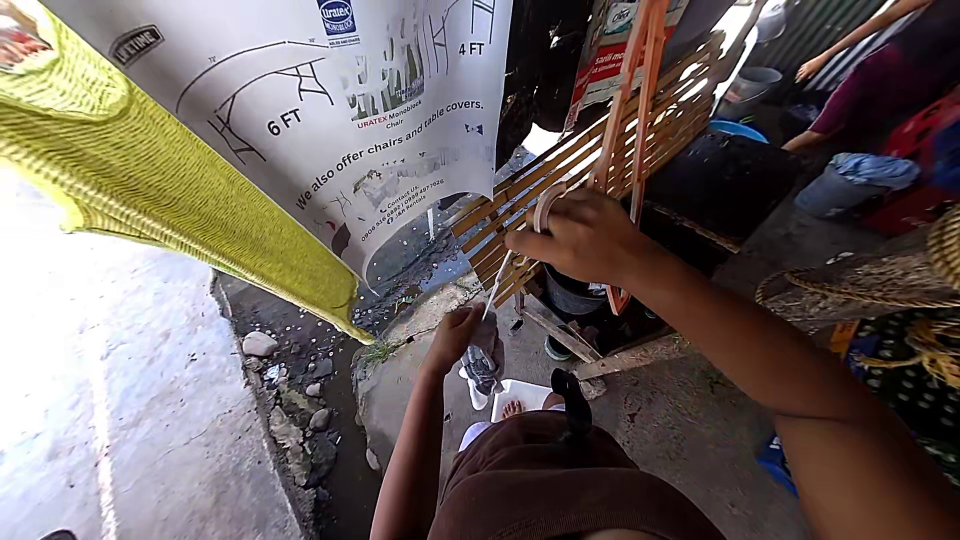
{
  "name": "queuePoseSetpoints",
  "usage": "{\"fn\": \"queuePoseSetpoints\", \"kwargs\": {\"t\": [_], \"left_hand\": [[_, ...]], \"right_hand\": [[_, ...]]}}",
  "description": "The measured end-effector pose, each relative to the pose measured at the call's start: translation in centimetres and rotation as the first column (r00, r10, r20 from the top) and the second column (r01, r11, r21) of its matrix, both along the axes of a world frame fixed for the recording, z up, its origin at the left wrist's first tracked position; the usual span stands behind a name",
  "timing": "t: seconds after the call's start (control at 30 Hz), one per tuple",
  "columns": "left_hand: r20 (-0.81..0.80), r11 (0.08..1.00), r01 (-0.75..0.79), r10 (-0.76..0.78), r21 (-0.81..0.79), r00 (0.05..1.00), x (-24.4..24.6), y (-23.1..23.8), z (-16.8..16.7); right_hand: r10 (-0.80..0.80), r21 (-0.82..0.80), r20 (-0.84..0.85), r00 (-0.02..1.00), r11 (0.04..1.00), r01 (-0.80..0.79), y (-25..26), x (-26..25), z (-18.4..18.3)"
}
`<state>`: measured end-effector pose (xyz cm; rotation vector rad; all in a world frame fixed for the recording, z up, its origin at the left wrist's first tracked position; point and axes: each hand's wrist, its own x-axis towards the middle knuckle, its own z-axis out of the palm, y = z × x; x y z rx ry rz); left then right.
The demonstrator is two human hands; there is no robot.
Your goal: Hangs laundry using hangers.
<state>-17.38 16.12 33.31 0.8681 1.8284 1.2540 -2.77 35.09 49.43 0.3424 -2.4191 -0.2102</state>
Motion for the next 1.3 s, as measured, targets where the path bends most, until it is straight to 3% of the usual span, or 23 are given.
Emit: {"fn": "queuePoseSetpoints", "kwargs": {"t": [0.1,0.17,0.23,0.27,0.3,0.33,0.4,0.47,0.57,0.67,0.8,0.97,1.03,1.13,1.2,1.23,1.27,1.3], "left_hand": [[-0.105,0.976,0.153,-0.170,-0.155,0.980,0.2,1.0,0.7],[-0.273,0.972,0.150,-0.196,-0.181,0.942,0.5,1.3,1.9],[-0.479,1.000,0.019,-0.013,0.007,0.878,1.0,1.1,2.8],[-0.562,0.975,-0.032,0.154,0.221,0.812,1.0,0.9,2.8],[-0.626,0.892,-0.010,0.326,0.452,0.709,0.7,1.0,2.8],[-0.669,0.793,0.082,0.449,0.604,0.593,0.1,1.3,3.4],[-0.723,0.621,0.372,0.572,0.690,0.387,-1.3,2.1,5.7],[-0.761,0.511,0.617,0.603,0.599,0.239,-2.8,2.6,7.6],[-0.785,0.459,0.767,0.613,0.447,0.091,-4.1,2.4,9.6],[-0.831,0.511,0.804,0.556,0.305,-0.038,-3.2,2.5,11.1],[-0.890,0.648,0.757,0.392,0.087,-0.234,-2.6,2.7,11.8],[-0.911,0.689,0.722,0.255,-0.064,-0.325,-3.8,3.3,12.9],[-0.951,0.666,0.741,0.172,-0.081,-0.259,-4.3,3.5,12.7],[-0.999,0.714,0.701,-0.024,0.001,0.026,-3.9,3.6,10.9],[-0.921,0.837,0.546,-0.239,-0.035,0.308,-2.9,3.0,10.7],[-0.792,0.887,0.451,-0.344,-0.097,0.505,-2.5,2.9,10.9],[-0.583,0.922,0.361,-0.372,-0.142,0.722,-2.3,2.9,11.1],[-0.310,0.954,0.262,-0.295,-0.145,0.904,-2.1,3.0,10.7]], "right_hand": [[0.082,0.076,-0.089,0.993,0.994,-0.075,-1.3,-0.9,1.0],[0.100,0.082,-0.135,0.986,0.993,-0.090,-1.8,-1.2,1.6],[0.106,0.069,-0.170,0.980,0.993,-0.095,-1.9,-1.4,2.1],[0.110,0.063,-0.183,0.977,0.993,-0.100,-1.8,-1.4,2.4],[0.111,0.062,-0.184,0.977,0.993,-0.101,-1.8,-1.3,2.7],[0.111,0.066,-0.174,0.978,0.993,-0.101,-1.8,-1.3,2.8],[0.123,0.072,-0.138,0.983,0.991,-0.114,-1.8,-1.2,2.7],[0.122,0.077,-0.105,0.987,0.990,-0.114,-1.7,-0.8,2.2],[0.091,0.067,-0.077,0.993,0.994,-0.086,-1.1,-0.2,1.7],[0.071,0.047,-0.072,0.995,0.997,-0.068,-0.6,0.0,1.0],[-0.010,0.046,-0.071,0.997,0.999,0.013,1.0,0.4,0.4],[-0.118,-0.130,0.063,0.991,0.984,0.125,1.4,0.3,-2.2],[-0.100,-0.290,0.158,0.982,0.946,0.143,0.9,0.2,-4.0],[-0.026,-0.520,0.403,0.915,0.816,0.252,-0.7,0.0,-6.1],[0.041,-0.581,0.534,0.845,0.743,0.331,-1.4,-0.3,-7.3],[0.079,-0.601,0.584,0.808,0.711,0.365,-1.5,-0.4,-7.7],[0.108,-0.617,0.616,0.780,0.682,0.393,-1.6,-0.4,-8.0],[0.130,-0.635,0.637,0.760,0.648,0.421,-1.6,-0.3,-8.2]]}}
